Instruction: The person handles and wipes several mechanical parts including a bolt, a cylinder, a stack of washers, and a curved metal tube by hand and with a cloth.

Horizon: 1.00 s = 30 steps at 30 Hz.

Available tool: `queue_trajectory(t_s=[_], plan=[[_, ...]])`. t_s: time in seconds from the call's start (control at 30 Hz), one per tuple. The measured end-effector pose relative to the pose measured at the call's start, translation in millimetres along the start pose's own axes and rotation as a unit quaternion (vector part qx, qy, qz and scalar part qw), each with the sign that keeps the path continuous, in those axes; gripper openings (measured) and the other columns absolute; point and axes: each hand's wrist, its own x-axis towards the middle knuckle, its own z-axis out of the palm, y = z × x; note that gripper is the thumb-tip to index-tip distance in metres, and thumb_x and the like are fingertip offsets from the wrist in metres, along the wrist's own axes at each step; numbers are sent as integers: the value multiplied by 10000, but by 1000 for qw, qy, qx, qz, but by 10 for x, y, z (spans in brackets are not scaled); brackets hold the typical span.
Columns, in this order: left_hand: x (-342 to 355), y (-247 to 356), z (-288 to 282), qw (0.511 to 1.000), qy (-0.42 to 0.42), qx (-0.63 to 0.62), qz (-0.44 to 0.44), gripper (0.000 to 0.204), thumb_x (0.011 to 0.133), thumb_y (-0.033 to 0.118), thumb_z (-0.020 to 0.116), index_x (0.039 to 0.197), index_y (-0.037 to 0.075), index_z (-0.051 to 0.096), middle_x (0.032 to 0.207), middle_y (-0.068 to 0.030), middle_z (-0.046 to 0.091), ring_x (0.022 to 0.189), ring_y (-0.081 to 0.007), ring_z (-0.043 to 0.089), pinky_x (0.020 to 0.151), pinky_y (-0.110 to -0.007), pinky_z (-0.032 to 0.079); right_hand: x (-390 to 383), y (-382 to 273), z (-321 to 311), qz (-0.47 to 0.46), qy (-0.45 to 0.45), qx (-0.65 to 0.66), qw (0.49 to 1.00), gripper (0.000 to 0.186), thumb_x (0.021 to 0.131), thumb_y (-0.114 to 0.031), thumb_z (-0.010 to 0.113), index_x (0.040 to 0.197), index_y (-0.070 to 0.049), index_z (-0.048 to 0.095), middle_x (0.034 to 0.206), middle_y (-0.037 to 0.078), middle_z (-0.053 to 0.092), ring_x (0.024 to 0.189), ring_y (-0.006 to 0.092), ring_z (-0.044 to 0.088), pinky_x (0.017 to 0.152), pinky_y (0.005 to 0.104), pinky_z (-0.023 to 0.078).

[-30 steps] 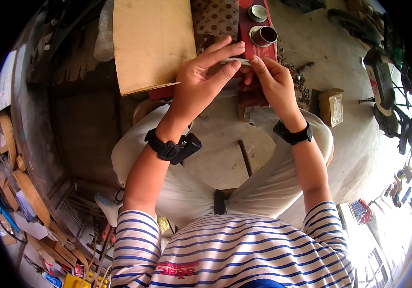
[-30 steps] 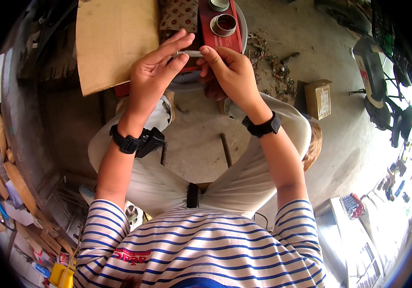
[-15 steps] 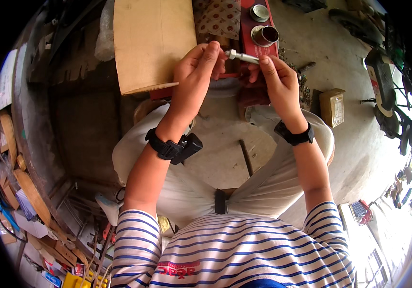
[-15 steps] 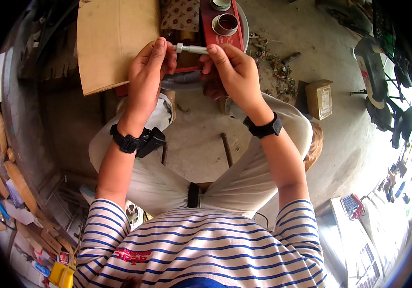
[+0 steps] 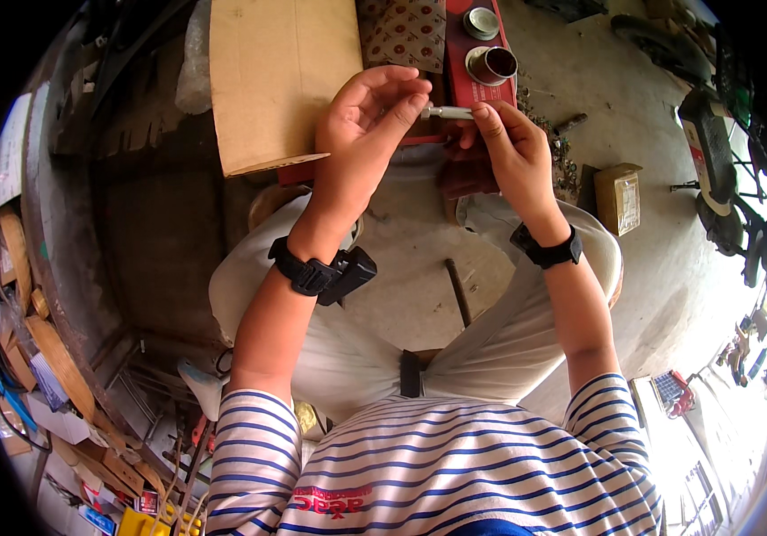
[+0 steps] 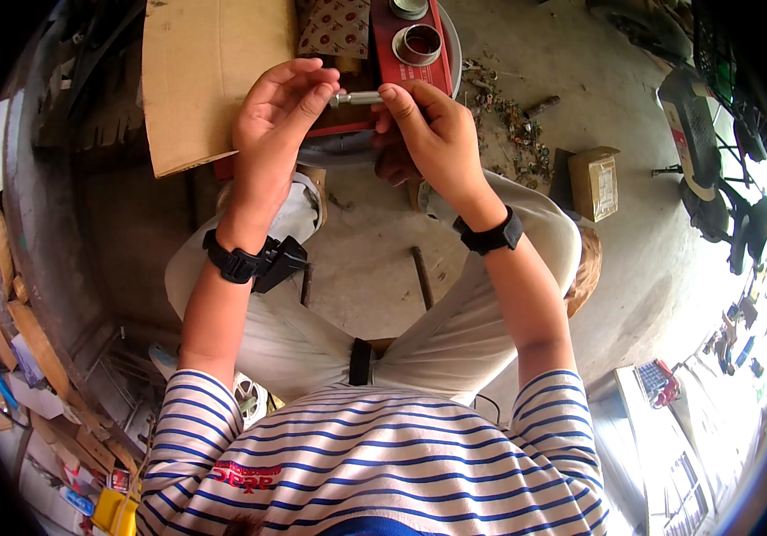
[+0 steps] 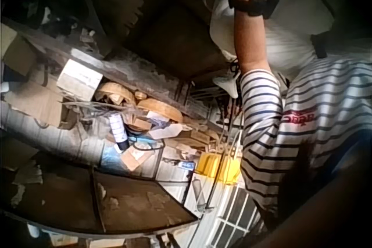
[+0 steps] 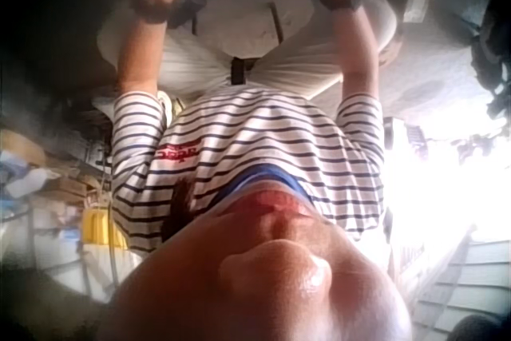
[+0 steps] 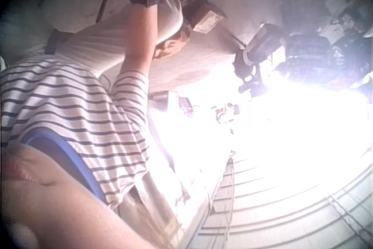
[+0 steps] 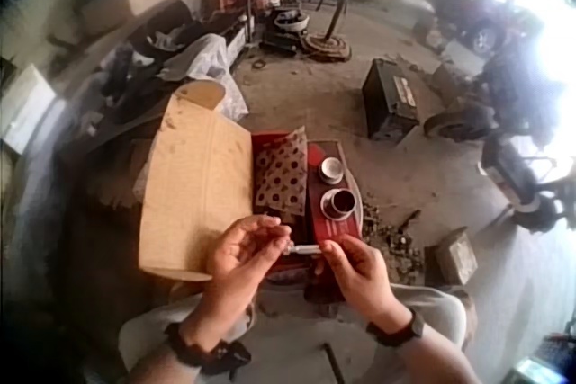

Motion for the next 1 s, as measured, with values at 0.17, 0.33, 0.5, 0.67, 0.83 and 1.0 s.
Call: queue_trajectory(t_s=[0.17, 0.33, 0.5, 0.67, 0.83, 1.0], plan=[[23, -31, -1, 998, -17, -27, 47, 332, 865, -23, 618, 1182, -1, 521, 1091, -95, 609, 1021, -163, 593, 921, -279, 476, 9, -14, 6, -4, 10, -17, 1000, 314, 963, -308, 522, 920, -5, 593, 692, 35, 605, 458, 146, 612, 361, 251, 472], [6, -50, -24, 1000, -2, 13, -22, 307, 846, -12, 642, 1135, 14, 542, 1064, -63, 608, 993, -110, 583, 897, -260, 489, 4, -24, -2, 6, 16, 18, 1000, 303, 963, -307, 523, 941, -12, 588, 716, 37, 604, 464, 149, 613, 364, 253, 477], [-20, -44, -15, 995, -31, 57, -72, 255, 848, 18, 658, 1085, 8, 566, 961, -42, 642, 894, -95, 611, 826, -252, 509, -9, -41, 10, 25, -2, 16, 1000, 293, 962, -309, 525, 963, -22, 586, 729, 34, 605, 471, 148, 614, 372, 252, 482], [-41, 21, -1, 997, -39, 34, -63, 228, 873, 49, 642, 1087, 2, 577, 945, -34, 655, 897, -91, 617, 790, -238, 507, -12, -51, 32, 34, 8, 5, 999, 291, 956, -311, 536, 968, -24, 586, 729, 30, 606, 476, 144, 615, 377, 251, 484], [-27, 8, -33, 998, -51, 33, -25, 311, 907, 67, 596, 1205, -2, 539, 1088, -81, 647, 1004, -128, 609, 890, -253, 481, 8, -47, 19, 29, 11, -2, 1000, 293, 954, -306, 542, 965, -17, 591, 722, 32, 606, 466, 149, 614, 370, 257, 482], [-28, 17, 39, 999, -20, -18, 24, 330, 941, 73, 513, 1257, -17, 492, 1206, -135, 594, 1116, -177, 560, 1018, -314, 407, 15, -50, 0, 26, 10, -10, 1000, 292, 954, -299, 542, 966, -12, 598, 737, 34, 610, 463, 154, 617, 365, 261, 483]])
